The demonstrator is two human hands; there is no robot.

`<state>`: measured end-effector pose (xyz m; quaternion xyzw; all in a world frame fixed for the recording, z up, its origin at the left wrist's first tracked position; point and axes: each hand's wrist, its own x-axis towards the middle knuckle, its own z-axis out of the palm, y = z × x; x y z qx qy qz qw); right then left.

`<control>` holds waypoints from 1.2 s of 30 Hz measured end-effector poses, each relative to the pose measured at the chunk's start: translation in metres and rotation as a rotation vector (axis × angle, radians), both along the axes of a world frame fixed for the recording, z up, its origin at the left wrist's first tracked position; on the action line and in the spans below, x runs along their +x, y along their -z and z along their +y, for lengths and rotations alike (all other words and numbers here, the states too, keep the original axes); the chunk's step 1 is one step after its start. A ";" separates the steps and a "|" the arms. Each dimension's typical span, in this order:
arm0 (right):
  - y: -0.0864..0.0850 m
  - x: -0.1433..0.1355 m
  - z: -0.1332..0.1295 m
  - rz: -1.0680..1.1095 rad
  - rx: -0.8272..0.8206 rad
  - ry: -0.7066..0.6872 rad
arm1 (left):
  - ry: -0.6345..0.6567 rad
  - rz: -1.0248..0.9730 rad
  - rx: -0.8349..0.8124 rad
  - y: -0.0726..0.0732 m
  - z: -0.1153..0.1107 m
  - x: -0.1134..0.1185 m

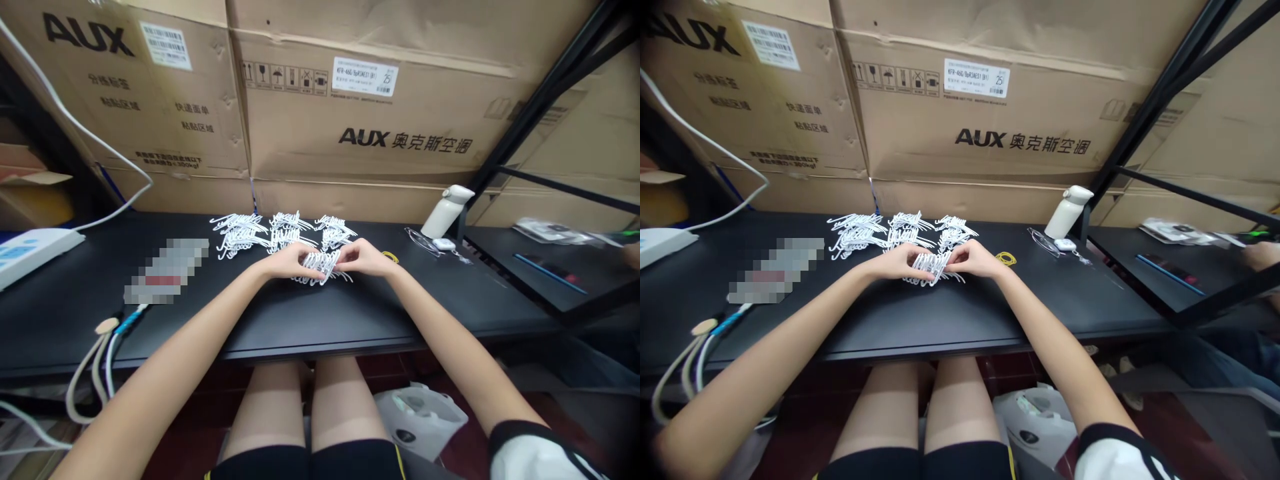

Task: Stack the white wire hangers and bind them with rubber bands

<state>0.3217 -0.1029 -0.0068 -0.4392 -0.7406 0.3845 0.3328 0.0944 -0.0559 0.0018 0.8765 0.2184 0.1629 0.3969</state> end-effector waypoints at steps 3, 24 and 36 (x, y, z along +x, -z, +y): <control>0.002 -0.001 0.001 -0.007 -0.003 0.008 | -0.012 0.005 0.023 0.001 -0.002 0.001; -0.002 -0.004 -0.004 0.202 -0.156 -0.056 | 0.017 -0.034 -0.028 0.001 -0.005 0.004; 0.001 -0.010 -0.004 0.234 -0.129 -0.069 | 0.012 -0.041 -0.004 0.000 -0.005 0.004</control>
